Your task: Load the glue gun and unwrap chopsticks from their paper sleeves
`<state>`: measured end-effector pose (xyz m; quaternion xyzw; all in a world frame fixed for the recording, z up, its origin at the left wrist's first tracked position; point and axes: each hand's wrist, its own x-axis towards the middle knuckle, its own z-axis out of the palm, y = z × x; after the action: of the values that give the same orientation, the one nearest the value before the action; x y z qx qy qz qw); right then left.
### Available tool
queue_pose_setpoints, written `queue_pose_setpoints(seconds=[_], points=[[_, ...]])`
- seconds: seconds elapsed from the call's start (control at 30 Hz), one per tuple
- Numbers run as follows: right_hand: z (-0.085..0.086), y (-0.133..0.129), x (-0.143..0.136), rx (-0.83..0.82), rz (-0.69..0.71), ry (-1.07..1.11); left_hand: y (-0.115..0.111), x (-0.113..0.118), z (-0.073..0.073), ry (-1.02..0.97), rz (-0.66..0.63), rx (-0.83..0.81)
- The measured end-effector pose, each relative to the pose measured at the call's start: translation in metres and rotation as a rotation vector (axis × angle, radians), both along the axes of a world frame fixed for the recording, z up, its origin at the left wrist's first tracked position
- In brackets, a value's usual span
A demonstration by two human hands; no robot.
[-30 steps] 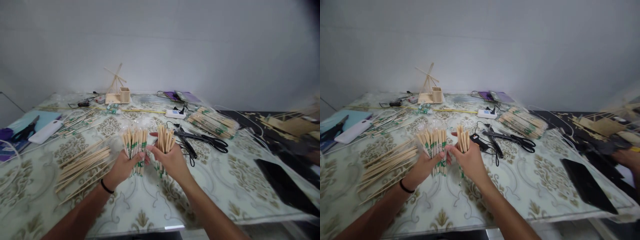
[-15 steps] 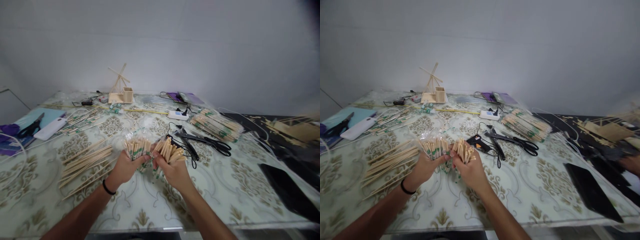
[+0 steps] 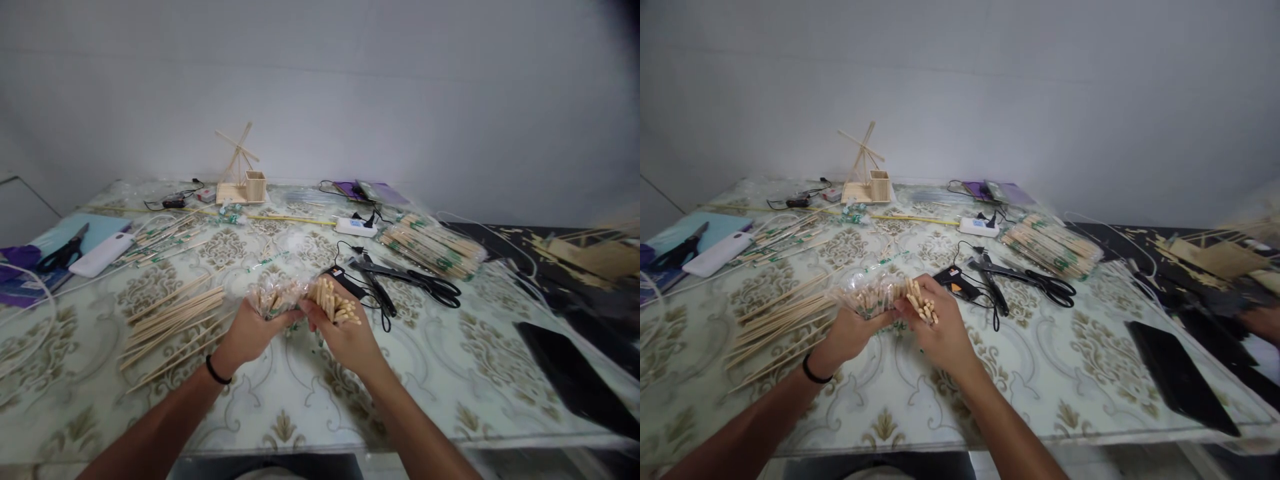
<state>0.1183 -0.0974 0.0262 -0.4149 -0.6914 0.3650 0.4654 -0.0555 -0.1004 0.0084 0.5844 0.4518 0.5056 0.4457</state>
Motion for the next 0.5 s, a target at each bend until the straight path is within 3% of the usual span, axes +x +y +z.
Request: queue_pose_setpoints(seconds=[0.23, 0.5], points=[[-0.011, 0.004, -0.003, 0.074, -0.053, -0.002, 0.004, -0.002, -0.008, 0.018, -0.038, -0.019], [-0.027, 0.001, -0.003, 0.092, -0.022, -0.036, 0.01, -0.012, -0.007, 0.068, -0.119, -0.009]])
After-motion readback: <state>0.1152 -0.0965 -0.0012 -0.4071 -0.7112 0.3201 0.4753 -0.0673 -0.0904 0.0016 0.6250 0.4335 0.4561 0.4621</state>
